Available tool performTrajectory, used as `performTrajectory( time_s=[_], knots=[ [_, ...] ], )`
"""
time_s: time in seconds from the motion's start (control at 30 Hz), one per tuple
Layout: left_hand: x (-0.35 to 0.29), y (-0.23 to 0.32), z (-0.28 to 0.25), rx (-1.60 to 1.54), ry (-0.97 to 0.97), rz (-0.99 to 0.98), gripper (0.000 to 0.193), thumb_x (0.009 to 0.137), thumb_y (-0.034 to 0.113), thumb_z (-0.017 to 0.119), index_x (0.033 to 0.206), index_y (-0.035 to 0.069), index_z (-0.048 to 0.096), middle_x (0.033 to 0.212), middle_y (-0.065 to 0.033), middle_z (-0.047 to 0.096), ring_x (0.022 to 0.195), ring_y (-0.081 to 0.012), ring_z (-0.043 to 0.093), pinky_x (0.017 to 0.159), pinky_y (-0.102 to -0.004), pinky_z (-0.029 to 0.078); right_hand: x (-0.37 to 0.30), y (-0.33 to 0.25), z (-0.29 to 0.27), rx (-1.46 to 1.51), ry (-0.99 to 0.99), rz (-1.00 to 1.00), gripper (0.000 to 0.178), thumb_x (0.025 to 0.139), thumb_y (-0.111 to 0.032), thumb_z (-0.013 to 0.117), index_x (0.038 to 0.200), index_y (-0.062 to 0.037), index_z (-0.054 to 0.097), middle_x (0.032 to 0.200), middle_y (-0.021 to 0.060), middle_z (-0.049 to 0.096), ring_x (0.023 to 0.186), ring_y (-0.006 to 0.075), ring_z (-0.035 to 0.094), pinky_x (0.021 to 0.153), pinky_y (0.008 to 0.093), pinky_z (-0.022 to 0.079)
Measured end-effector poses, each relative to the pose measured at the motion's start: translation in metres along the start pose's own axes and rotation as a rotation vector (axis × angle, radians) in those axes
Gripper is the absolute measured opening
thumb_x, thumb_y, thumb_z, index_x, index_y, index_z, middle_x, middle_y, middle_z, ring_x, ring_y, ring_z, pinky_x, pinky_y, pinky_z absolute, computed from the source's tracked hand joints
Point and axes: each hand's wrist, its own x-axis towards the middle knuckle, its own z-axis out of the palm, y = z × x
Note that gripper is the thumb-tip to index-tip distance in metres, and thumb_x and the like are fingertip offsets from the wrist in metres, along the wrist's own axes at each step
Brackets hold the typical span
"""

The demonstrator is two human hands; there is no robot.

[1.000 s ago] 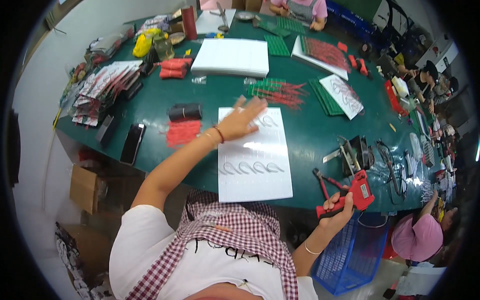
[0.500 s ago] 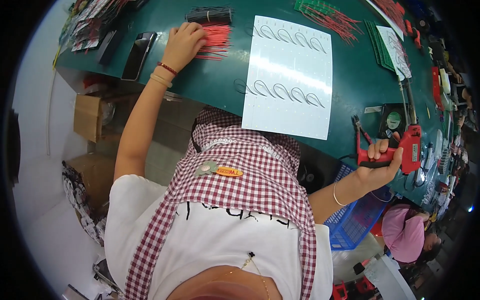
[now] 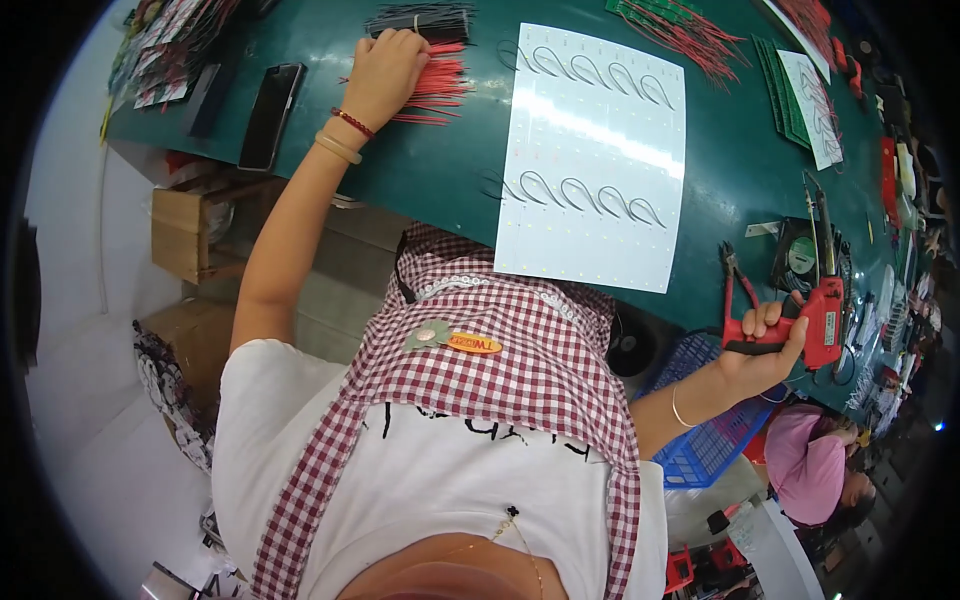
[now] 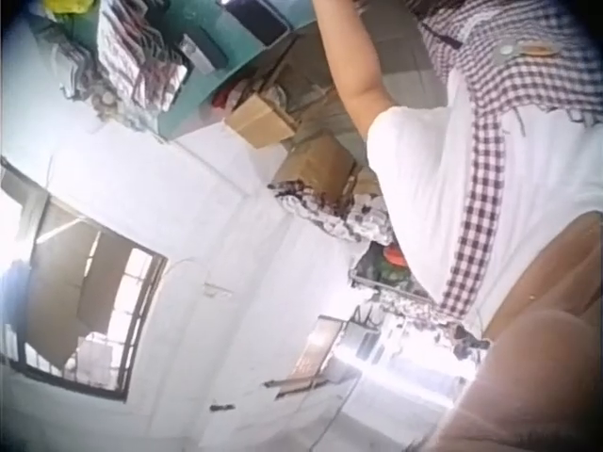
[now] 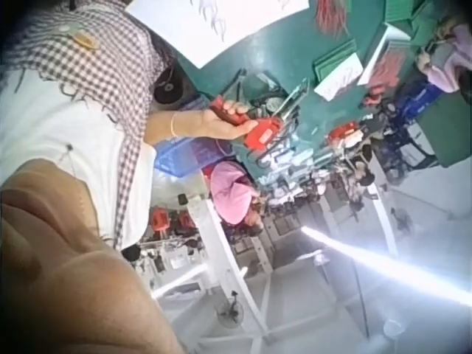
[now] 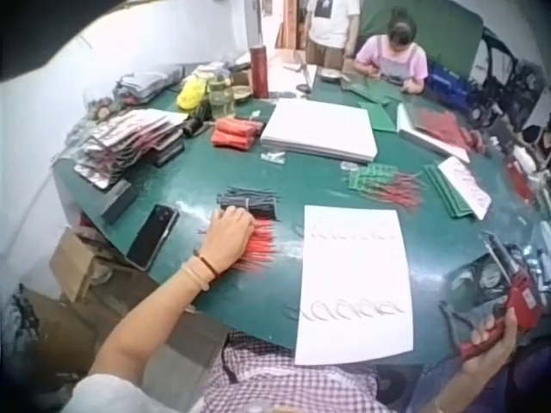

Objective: Soldering electrical wires to LED strip circuit boards.

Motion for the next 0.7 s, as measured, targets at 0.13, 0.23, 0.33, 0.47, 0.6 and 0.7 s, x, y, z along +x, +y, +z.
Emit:
performTrajectory(
  time_s=[0.13,0.23,0.33,0.47,0.6,0.7],
  knots=[
    [0.014,-0.002,-0.032,-0.539,0.112,-0.181,0.009,0.089,0.015,0.058,0.093,0.007,0.059,0.085,-0.0043,0.061,0.082,-0.0204,0.059,0.080,-0.0369,0.043,0.000,-0.005,0.009,0.018,-0.019,0.022,0.035,0.095,-0.025,0.049,0.115,0.0034,0.051,0.073,0.0080,0.049,0.057,0.0117,0.043,0.049,0.0231,0.037],
    [0.017,-0.015,-0.041,-0.958,0.056,-0.333,0.015,0.095,0.016,0.051,0.103,0.004,0.056,0.086,-0.0053,0.060,0.081,-0.0172,0.058,0.080,-0.0322,0.046,-0.001,-0.009,0.016,0.000,-0.056,0.014,0.035,0.095,-0.025,0.049,0.116,0.0034,0.050,0.073,0.0079,0.049,0.057,0.0115,0.042,0.049,0.0229,0.036],
    [0.021,-0.044,-0.005,-1.640,0.280,0.167,0.018,0.099,0.016,0.045,0.099,0.002,0.056,0.084,-0.0026,0.058,0.080,-0.0115,0.056,0.079,-0.0240,0.046,0.002,-0.007,0.020,0.047,-0.116,0.052,0.035,0.096,-0.024,0.048,0.117,0.0034,0.050,0.073,0.0078,0.050,0.057,0.0116,0.043,0.049,0.0228,0.037],
    [0.028,-0.030,-0.041,-1.723,0.145,-0.212,0.020,0.100,0.018,0.043,0.095,0.002,0.053,0.088,-0.0041,0.060,0.081,-0.0118,0.057,0.079,-0.0250,0.046,-0.005,-0.007,0.016,0.035,-0.088,0.059,0.034,0.096,-0.024,0.048,0.117,0.0033,0.050,0.073,0.0077,0.050,0.057,0.0111,0.043,0.049,0.0226,0.037],
    [0.031,-0.025,-0.080,-1.615,0.078,-0.703,0.023,0.101,0.022,0.041,0.096,0.003,0.053,0.094,-0.0070,0.062,0.087,-0.0140,0.059,0.080,-0.0258,0.046,-0.004,-0.006,0.015,0.023,-0.073,0.056,0.034,0.096,-0.024,0.048,0.117,0.0030,0.051,0.073,0.0073,0.050,0.057,0.0102,0.042,0.049,0.0222,0.037],
    [0.030,-0.044,-0.055,-2.138,0.272,0.093,0.023,0.101,0.024,0.043,0.101,0.004,0.053,0.099,-0.0077,0.064,0.091,-0.0162,0.060,0.085,-0.0267,0.047,-0.002,-0.005,0.017,0.019,-0.065,0.060,0.034,0.096,-0.025,0.048,0.116,0.0028,0.051,0.073,0.0069,0.050,0.056,0.0099,0.042,0.049,0.0222,0.037]
  ],
)
